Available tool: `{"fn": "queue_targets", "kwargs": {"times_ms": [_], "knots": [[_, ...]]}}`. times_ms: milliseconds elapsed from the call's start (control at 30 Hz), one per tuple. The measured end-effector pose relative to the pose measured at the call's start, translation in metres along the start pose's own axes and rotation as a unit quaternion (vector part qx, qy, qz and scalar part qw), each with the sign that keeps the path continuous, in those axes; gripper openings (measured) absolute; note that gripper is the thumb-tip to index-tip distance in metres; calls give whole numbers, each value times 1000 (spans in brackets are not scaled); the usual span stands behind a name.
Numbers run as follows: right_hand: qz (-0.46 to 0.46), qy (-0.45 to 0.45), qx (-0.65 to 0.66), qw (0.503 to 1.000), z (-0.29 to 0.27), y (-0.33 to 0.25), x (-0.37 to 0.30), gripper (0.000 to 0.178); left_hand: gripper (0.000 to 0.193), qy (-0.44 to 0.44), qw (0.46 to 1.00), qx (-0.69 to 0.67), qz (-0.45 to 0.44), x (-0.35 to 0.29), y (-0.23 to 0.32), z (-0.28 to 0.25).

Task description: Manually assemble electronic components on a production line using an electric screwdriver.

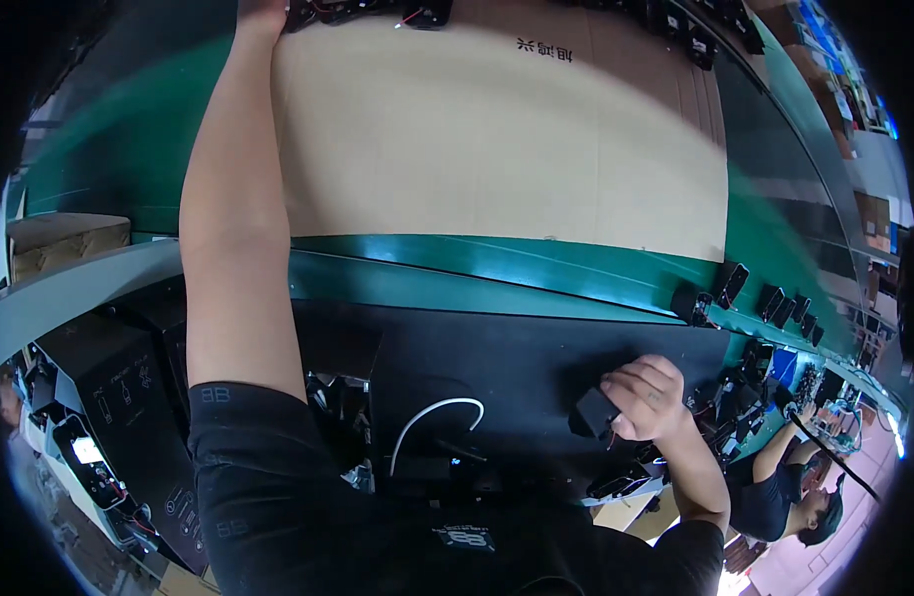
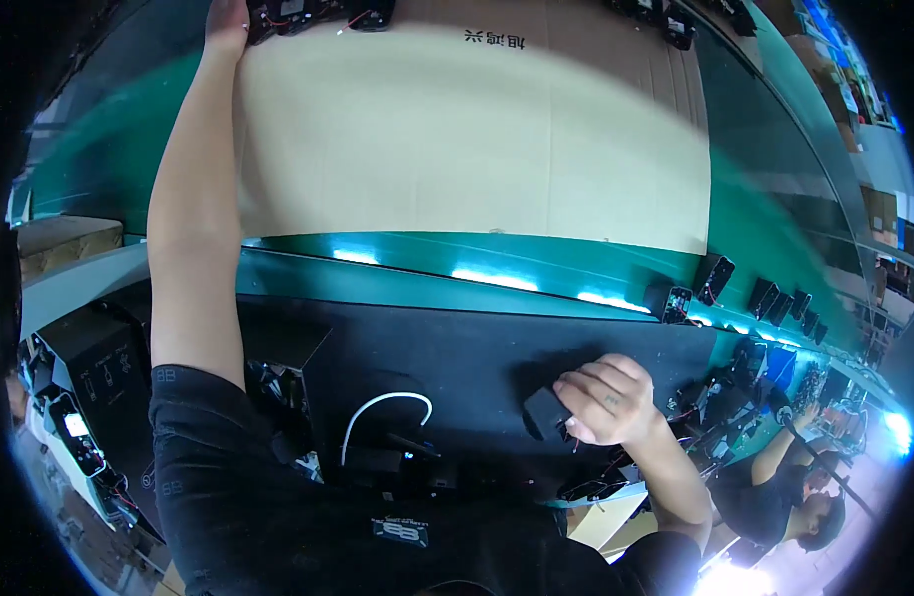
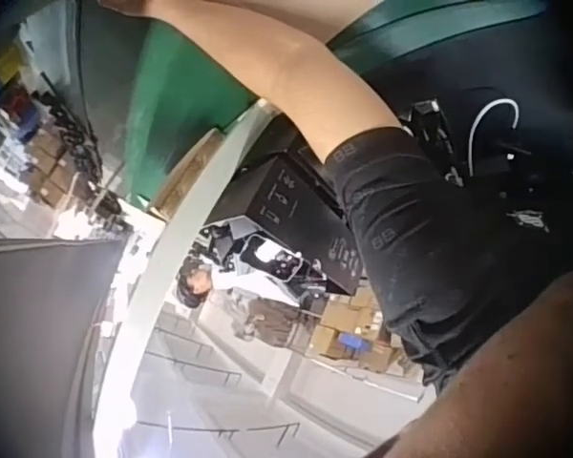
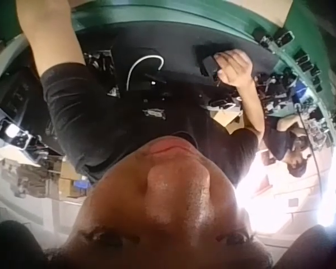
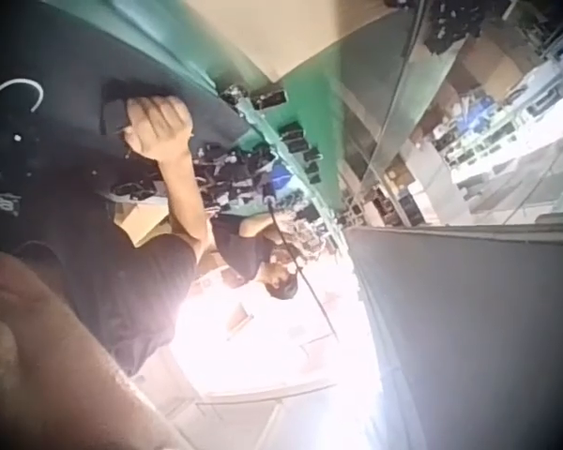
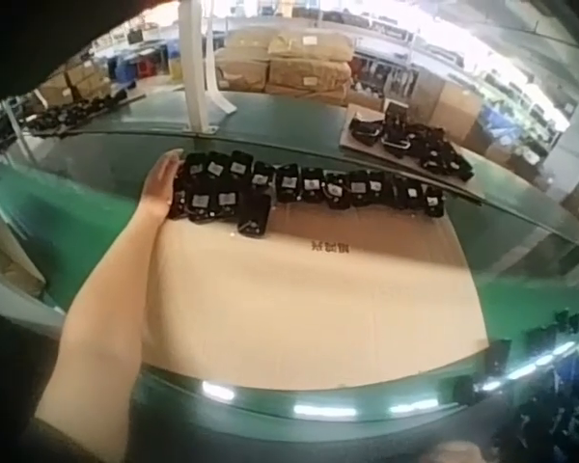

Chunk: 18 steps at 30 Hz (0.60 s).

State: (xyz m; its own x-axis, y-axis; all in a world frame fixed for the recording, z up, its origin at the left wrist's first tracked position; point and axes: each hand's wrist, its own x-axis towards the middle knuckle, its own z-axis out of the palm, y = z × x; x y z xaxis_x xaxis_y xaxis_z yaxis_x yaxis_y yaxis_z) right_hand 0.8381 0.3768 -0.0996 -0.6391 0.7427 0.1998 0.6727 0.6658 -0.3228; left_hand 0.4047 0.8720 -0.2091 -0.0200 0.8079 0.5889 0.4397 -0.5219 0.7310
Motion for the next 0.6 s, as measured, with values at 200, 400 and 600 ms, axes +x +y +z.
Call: {"fn": "queue_targets", "kwargs": {"times_ms": [200,400,600], "knots": [[-65,-31,-8,997,-3,-12,-5,15,51,-10,1000,-6,-14,2,2,-5],[-28,-43,60,997,1,1,8,19,49,-36,998,42,-25,-8,22,-2],[90,39,117,988,0,44,64,18,43,-26,995,75,-59,-10,37,5]]}}
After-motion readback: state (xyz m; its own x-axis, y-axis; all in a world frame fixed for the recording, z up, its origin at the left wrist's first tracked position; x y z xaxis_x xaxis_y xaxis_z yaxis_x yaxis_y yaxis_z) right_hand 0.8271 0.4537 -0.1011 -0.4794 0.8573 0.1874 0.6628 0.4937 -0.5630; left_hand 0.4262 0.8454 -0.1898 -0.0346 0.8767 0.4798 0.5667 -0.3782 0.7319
